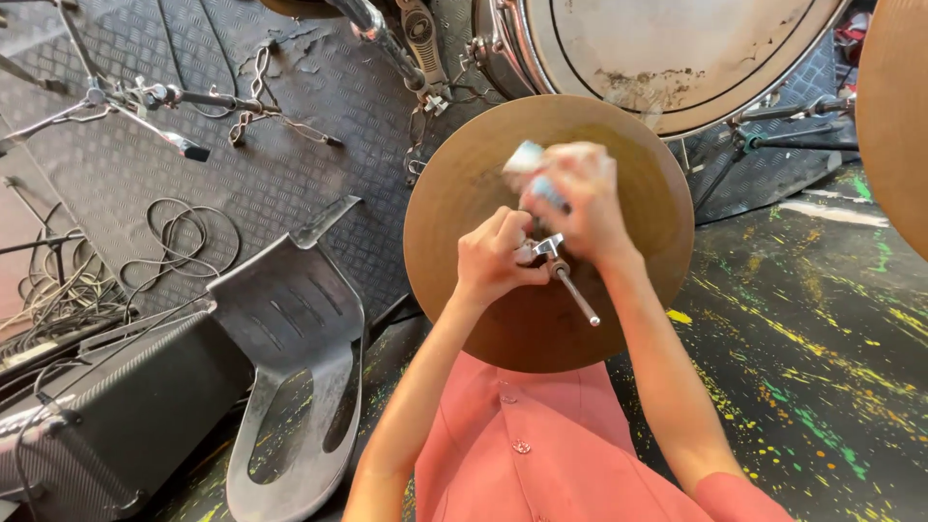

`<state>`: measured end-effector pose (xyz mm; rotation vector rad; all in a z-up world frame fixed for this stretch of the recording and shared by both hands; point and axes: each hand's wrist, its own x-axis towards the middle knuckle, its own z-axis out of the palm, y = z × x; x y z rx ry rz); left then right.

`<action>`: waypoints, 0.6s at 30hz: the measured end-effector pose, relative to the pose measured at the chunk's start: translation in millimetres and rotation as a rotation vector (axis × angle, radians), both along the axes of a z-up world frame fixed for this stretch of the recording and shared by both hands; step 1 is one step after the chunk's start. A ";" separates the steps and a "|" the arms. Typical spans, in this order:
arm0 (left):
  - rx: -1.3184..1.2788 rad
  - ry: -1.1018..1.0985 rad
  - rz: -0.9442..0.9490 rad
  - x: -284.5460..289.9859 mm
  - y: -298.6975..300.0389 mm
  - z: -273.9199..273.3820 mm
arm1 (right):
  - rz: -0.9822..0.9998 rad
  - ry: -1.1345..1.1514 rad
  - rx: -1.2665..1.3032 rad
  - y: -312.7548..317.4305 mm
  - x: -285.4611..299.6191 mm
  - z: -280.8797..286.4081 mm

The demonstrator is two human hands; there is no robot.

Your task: Cleaning and polishing drum shells and cymbals using a rag and cleaning solution.

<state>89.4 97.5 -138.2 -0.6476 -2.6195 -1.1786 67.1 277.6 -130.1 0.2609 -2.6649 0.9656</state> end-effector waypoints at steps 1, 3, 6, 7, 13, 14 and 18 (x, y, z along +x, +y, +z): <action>-0.008 0.003 0.001 1.1 0.0 2.0 | 0.053 -0.036 -0.031 -4.0 11.4 -2.3; -0.010 0.012 0.009 2.3 2.9 6.7 | 0.113 -0.066 -0.057 5.9 29.6 -3.2; 0.048 -0.046 0.047 11.4 3.9 16.7 | 0.138 -0.160 -0.127 37.6 59.4 -0.3; 0.051 -0.039 0.111 14.5 5.1 20.7 | 0.076 -0.173 -0.133 46.9 67.7 0.3; 0.046 0.004 0.394 39.2 22.6 35.8 | -0.085 -0.112 -0.046 32.3 63.7 10.9; 0.065 0.008 0.434 42.0 24.3 37.7 | -0.104 -0.070 0.002 24.4 55.6 12.3; 0.003 0.078 0.479 44.0 28.1 28.6 | -0.001 -0.022 0.065 -0.1 8.9 10.6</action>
